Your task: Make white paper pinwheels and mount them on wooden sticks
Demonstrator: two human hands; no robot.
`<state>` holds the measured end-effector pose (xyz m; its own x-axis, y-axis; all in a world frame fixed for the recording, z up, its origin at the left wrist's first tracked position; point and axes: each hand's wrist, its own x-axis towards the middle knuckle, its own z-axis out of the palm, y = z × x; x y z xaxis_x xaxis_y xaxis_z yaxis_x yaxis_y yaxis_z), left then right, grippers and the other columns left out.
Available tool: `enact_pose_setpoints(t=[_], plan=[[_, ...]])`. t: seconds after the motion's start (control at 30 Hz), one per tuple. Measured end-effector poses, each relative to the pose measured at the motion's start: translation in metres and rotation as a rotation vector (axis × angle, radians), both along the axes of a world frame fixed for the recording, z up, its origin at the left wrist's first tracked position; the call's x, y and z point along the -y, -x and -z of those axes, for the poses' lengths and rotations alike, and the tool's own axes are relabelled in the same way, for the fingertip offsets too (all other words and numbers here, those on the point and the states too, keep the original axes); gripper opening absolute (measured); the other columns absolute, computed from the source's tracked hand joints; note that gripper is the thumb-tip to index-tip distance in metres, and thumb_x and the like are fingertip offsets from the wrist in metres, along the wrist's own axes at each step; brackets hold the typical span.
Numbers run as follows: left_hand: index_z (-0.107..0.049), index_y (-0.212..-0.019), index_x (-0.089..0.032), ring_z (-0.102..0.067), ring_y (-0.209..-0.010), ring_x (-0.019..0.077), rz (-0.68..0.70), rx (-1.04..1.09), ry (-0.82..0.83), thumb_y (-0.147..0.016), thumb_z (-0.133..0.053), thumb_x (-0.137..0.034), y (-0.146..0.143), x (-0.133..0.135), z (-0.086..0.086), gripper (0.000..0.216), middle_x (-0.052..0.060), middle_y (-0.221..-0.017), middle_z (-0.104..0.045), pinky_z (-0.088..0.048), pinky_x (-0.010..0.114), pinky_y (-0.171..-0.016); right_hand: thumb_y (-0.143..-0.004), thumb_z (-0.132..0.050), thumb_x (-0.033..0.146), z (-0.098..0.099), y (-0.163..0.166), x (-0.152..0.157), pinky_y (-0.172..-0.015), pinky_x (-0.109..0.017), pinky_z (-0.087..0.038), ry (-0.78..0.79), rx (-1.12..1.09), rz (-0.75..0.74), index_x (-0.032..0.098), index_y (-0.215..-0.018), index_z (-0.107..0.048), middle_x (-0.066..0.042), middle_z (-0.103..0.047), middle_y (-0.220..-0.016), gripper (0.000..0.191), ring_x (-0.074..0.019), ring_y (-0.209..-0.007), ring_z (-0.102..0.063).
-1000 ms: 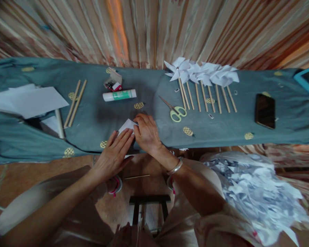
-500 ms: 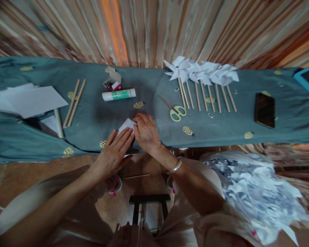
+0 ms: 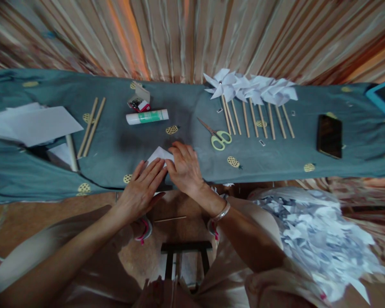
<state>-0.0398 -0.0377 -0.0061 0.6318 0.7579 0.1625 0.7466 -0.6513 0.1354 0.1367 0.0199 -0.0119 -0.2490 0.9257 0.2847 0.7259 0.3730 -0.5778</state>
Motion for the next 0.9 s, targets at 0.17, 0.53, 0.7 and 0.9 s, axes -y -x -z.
enact_pose_setpoints(t=[0.17, 0.53, 0.7, 0.9], plan=[[-0.039, -0.145, -0.001, -0.034, -0.146, 0.0343, -0.001, -0.003, -0.008, -0.094, -0.052, -0.023, 0.000, 0.000, -0.001, 0.057, 0.025, -0.152, -0.041, -0.026, 0.059, -0.119, -0.089, -0.050, 0.022, -0.001, -0.003, 0.005, -0.104, -0.050, -0.041, 0.020, 0.009, 0.036, 0.015, -0.116, -0.061, -0.016, -0.059, -0.134, 0.030, -0.0308, -0.125, -0.051], [-0.041, -0.143, -0.004, -0.035, -0.146, 0.0330, -0.003, 0.020, 0.000, -0.094, -0.051, -0.024, 0.001, -0.001, -0.003, 0.054, 0.024, -0.152, -0.042, -0.026, 0.060, -0.119, -0.087, -0.048, 0.019, -0.003, -0.019, 0.014, -0.099, -0.048, -0.043, -0.012, 0.045, 0.067, 0.022, -0.116, -0.059, -0.011, -0.059, -0.135, 0.032, -0.0290, -0.122, -0.053], [-0.042, -0.143, -0.003, -0.035, -0.145, 0.0335, 0.002, 0.015, -0.010, -0.096, -0.050, -0.025, 0.001, -0.001, -0.002, 0.053, 0.024, -0.152, -0.042, -0.026, 0.061, -0.119, -0.084, -0.044, 0.012, -0.005, -0.026, 0.016, -0.102, -0.049, -0.042, 0.022, 0.022, 0.063, 0.018, -0.117, -0.060, -0.013, -0.059, -0.135, 0.037, -0.0301, -0.123, -0.052], [-0.040, -0.145, -0.006, -0.035, -0.146, 0.0312, -0.017, 0.016, -0.002, -0.096, -0.050, -0.022, 0.007, 0.001, -0.002, 0.052, 0.022, -0.153, -0.041, -0.023, 0.061, -0.119, -0.082, -0.043, 0.010, -0.004, -0.030, 0.015, -0.104, -0.050, -0.042, 0.034, -0.038, 0.051, 0.018, -0.115, -0.060, -0.014, -0.059, -0.134, 0.038, -0.0295, -0.124, -0.051]])
